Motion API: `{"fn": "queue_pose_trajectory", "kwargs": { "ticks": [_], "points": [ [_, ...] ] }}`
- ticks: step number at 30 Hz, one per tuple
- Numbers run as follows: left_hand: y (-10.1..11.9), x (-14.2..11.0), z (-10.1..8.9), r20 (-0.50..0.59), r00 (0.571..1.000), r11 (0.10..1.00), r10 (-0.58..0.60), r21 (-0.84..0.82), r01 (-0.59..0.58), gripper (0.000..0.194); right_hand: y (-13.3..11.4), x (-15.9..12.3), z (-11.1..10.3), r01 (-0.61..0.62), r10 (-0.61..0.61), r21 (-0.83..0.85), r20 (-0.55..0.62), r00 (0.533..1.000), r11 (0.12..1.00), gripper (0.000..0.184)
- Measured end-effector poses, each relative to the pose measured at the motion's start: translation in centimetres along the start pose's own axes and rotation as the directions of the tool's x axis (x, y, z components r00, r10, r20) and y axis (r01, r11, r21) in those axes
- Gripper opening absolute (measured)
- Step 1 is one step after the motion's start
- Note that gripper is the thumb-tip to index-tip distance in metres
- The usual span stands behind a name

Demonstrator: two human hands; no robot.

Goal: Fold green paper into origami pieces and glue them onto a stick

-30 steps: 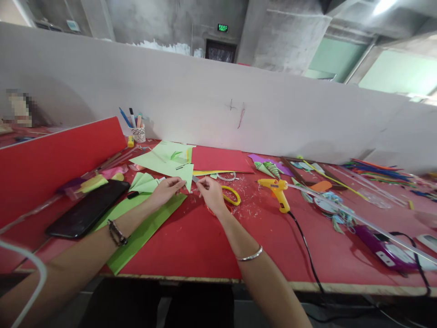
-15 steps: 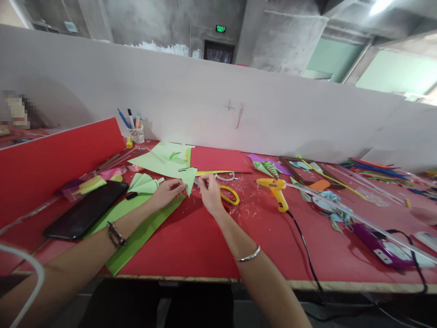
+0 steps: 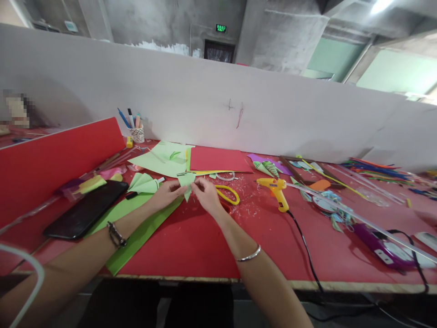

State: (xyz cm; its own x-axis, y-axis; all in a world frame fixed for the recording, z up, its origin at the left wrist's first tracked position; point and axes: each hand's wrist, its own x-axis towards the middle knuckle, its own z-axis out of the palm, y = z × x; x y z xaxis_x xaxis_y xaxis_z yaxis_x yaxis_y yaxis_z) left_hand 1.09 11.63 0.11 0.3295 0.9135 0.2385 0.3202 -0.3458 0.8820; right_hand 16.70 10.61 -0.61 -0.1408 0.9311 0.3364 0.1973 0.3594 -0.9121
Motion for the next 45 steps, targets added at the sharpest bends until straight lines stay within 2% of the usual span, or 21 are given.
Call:
{"fn": "queue_pose_trajectory", "kwargs": {
  "ticks": [3, 5, 10, 15, 19, 30, 45],
  "points": [
    [0.0, -0.1, -0.1, -0.005, 1.000, 0.998, 0.017, 0.065, -0.016, 0.040, -0.2, -0.2, 0.3, -0.017, 0.015, 0.015, 0.113, 0.993, 1.000, 0.022],
    [0.1, -0.2, -0.1, -0.054, 0.998, 0.994, 0.032, 0.106, -0.026, 0.044, -0.3, -0.3, 0.4, -0.026, 0.022, 0.020, 0.166, 0.986, 0.999, 0.022],
    [0.2, -0.3, -0.1, -0.182, 0.982, 0.991, 0.052, 0.128, -0.029, 0.049, -0.6, -0.5, 0.5, -0.030, 0.029, 0.005, 0.203, 0.979, 1.000, 0.027],
    [0.1, -0.2, -0.1, -0.216, 0.976, 0.994, -0.004, 0.110, 0.028, 0.054, -0.7, -0.6, 0.4, -0.024, 0.036, -0.048, 0.275, 0.961, 0.999, 0.031],
    [0.1, -0.2, -0.1, -0.237, 0.971, 0.995, -0.020, 0.087, 0.041, 0.053, -0.7, -0.6, 0.4, 0.026, 0.002, -0.086, 0.312, 0.950, 0.996, 0.031],
    [0.2, -0.1, -0.2, -0.265, 0.961, 0.997, -0.073, 0.005, 0.077, 0.052, -1.3, -0.8, 0.3, -0.023, 0.039, -0.046, 0.378, 0.925, 0.999, 0.025],
    [-0.1, 0.0, -0.3, -0.340, 0.932, 0.991, -0.129, -0.009, 0.134, 0.052, -1.4, -0.8, 0.2, -0.042, 0.048, -0.024, 0.413, 0.910, 0.999, 0.019]
  ]
}}
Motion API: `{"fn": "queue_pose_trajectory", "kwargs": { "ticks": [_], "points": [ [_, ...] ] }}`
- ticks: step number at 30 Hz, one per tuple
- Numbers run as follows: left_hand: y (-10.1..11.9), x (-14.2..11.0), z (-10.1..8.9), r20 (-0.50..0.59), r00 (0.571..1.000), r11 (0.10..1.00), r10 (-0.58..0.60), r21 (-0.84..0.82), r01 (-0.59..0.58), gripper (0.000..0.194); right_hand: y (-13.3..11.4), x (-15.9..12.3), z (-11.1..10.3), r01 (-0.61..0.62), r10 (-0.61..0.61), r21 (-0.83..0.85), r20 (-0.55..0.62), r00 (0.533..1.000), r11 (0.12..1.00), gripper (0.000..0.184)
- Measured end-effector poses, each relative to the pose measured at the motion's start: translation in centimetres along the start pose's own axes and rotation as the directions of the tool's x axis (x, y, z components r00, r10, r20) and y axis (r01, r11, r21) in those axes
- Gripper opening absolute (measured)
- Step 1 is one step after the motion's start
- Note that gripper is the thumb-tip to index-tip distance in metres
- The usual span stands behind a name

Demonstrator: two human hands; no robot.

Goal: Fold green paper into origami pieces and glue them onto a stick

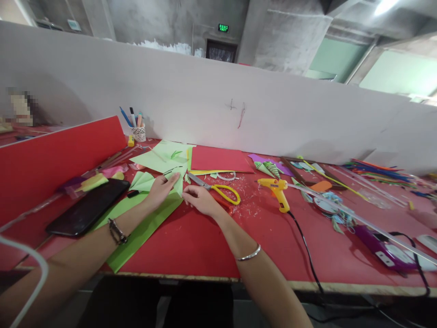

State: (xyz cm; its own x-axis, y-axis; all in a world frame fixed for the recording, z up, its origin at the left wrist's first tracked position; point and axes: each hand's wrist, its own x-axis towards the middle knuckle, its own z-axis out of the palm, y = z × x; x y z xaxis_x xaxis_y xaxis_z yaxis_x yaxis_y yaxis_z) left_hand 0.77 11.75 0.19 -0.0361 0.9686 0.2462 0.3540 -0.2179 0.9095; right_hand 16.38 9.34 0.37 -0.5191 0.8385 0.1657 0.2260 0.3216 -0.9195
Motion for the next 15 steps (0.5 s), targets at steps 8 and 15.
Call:
{"fn": "queue_pose_trajectory", "kwargs": {
  "ticks": [8, 15],
  "points": [
    [0.07, 0.15, -0.20, -0.042, 0.999, 1.000, -0.014, -0.019, 0.013, 0.051, 0.34, 0.15, 0.12, -0.019, 0.019, 0.007, -0.002, 1.000, 1.000, 0.016],
    [0.06, 0.20, -0.21, -0.050, 0.998, 1.000, -0.026, -0.016, 0.026, 0.052, 0.02, 0.10, 0.05, -0.045, 0.046, 0.009, -0.009, 0.999, 0.999, 0.023]
  ]
}}
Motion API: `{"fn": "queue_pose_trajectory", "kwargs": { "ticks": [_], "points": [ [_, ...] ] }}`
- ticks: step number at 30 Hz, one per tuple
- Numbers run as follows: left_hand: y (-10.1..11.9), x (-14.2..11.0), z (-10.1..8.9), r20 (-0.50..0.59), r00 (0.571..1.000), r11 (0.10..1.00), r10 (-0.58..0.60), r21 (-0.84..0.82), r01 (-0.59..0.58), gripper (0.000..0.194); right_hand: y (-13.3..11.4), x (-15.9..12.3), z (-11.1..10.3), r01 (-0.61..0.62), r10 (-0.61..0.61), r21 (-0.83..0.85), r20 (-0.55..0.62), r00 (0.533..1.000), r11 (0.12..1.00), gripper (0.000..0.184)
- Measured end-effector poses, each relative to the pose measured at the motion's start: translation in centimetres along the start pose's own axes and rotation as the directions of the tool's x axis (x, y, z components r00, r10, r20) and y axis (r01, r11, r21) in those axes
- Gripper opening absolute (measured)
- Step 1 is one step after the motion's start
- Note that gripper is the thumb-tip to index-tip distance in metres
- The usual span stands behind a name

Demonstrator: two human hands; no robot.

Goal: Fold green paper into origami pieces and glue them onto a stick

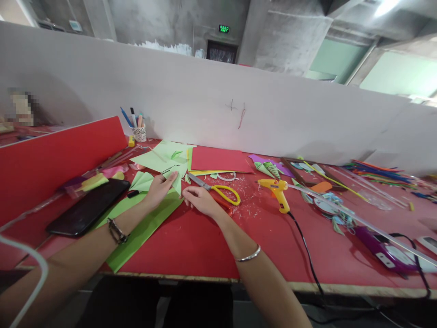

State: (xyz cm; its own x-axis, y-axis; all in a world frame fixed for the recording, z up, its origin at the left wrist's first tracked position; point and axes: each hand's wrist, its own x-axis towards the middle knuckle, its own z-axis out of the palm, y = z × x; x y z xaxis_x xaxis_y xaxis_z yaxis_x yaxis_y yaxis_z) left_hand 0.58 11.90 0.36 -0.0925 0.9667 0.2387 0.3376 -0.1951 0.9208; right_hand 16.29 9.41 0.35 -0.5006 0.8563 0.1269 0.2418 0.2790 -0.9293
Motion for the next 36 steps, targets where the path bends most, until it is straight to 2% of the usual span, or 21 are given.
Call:
{"fn": "queue_pose_trajectory", "kwargs": {
  "ticks": [6, 21, 29, 36],
  "points": [
    [-0.02, 0.01, -0.05, 0.000, 1.000, 1.000, 0.001, -0.003, -0.001, 0.051, -0.01, -0.05, -0.09, 0.029, -0.027, -0.047, 0.037, 0.999, 0.998, 0.023],
    [0.01, -0.04, 0.02, 0.050, 0.999, 0.999, 0.016, -0.040, -0.014, 0.050, 0.57, 0.10, 0.09, 0.065, -0.065, -0.026, 0.027, 0.998, 0.998, 0.017],
    [-0.50, 0.24, 0.15, 0.029, 0.999, 0.998, -0.018, -0.053, 0.019, 0.051, 0.93, 0.29, 0.26, 0.124, -0.128, -0.075, -0.055, 0.990, 0.989, 0.012],
    [-0.39, 0.14, 0.16, -0.017, 0.998, 0.995, -0.052, -0.080, 0.051, 0.053, 0.68, 0.20, 0.19, 0.145, -0.171, -0.193, -0.126, 0.977, 0.970, 0.012]
  ]
}}
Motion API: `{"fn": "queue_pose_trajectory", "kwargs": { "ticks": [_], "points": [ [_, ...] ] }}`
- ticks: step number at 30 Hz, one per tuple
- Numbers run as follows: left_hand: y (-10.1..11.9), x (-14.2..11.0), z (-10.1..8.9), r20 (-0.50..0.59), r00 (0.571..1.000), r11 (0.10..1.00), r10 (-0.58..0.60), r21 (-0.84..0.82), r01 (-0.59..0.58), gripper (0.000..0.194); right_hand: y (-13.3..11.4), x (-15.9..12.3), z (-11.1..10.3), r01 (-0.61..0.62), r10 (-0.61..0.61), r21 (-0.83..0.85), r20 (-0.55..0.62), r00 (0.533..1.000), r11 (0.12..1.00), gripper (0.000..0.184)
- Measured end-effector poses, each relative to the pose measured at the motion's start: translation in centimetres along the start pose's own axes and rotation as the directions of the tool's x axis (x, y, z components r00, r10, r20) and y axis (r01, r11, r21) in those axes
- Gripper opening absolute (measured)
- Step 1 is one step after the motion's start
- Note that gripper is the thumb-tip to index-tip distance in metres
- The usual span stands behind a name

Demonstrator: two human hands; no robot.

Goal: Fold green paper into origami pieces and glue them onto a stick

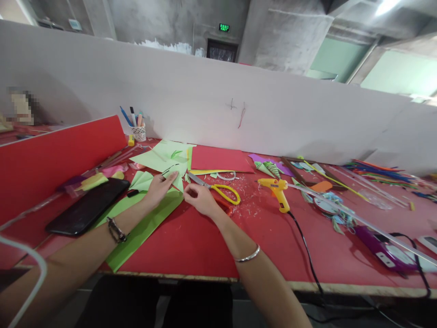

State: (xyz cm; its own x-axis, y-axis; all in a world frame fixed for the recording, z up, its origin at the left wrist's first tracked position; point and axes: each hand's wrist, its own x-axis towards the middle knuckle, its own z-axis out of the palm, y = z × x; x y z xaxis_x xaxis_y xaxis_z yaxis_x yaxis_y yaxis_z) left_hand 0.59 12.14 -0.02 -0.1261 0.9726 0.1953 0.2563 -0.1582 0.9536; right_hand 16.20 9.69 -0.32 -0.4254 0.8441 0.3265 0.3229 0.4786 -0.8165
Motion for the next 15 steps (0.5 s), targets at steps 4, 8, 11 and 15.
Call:
{"fn": "queue_pose_trajectory", "kwargs": {
  "ticks": [4, 8, 11, 15],
  "points": [
    [0.22, 0.18, -0.27, -0.035, 0.999, 1.000, -0.025, -0.014, 0.024, 0.053, 0.18, -0.02, -0.07, 0.006, -0.006, -0.005, 0.003, 1.000, 1.000, 0.009],
    [0.09, 0.55, -0.52, -0.038, 0.998, 0.998, -0.051, -0.049, 0.049, 0.051, 0.27, -0.04, -0.07, -0.010, 0.008, -0.028, -0.067, 0.998, 1.000, 0.011],
    [-0.02, 0.60, -0.37, 0.021, 0.998, 0.992, -0.060, -0.106, 0.061, 0.045, 0.22, -0.02, 0.01, -0.043, 0.036, -0.072, -0.099, 0.994, 0.996, 0.016],
    [0.13, 0.31, -0.02, 0.151, 0.987, 0.978, -0.052, -0.191, 0.080, 0.037, 0.25, 0.07, 0.13, -0.038, 0.026, -0.131, -0.086, 0.996, 0.991, 0.022]
  ]
}}
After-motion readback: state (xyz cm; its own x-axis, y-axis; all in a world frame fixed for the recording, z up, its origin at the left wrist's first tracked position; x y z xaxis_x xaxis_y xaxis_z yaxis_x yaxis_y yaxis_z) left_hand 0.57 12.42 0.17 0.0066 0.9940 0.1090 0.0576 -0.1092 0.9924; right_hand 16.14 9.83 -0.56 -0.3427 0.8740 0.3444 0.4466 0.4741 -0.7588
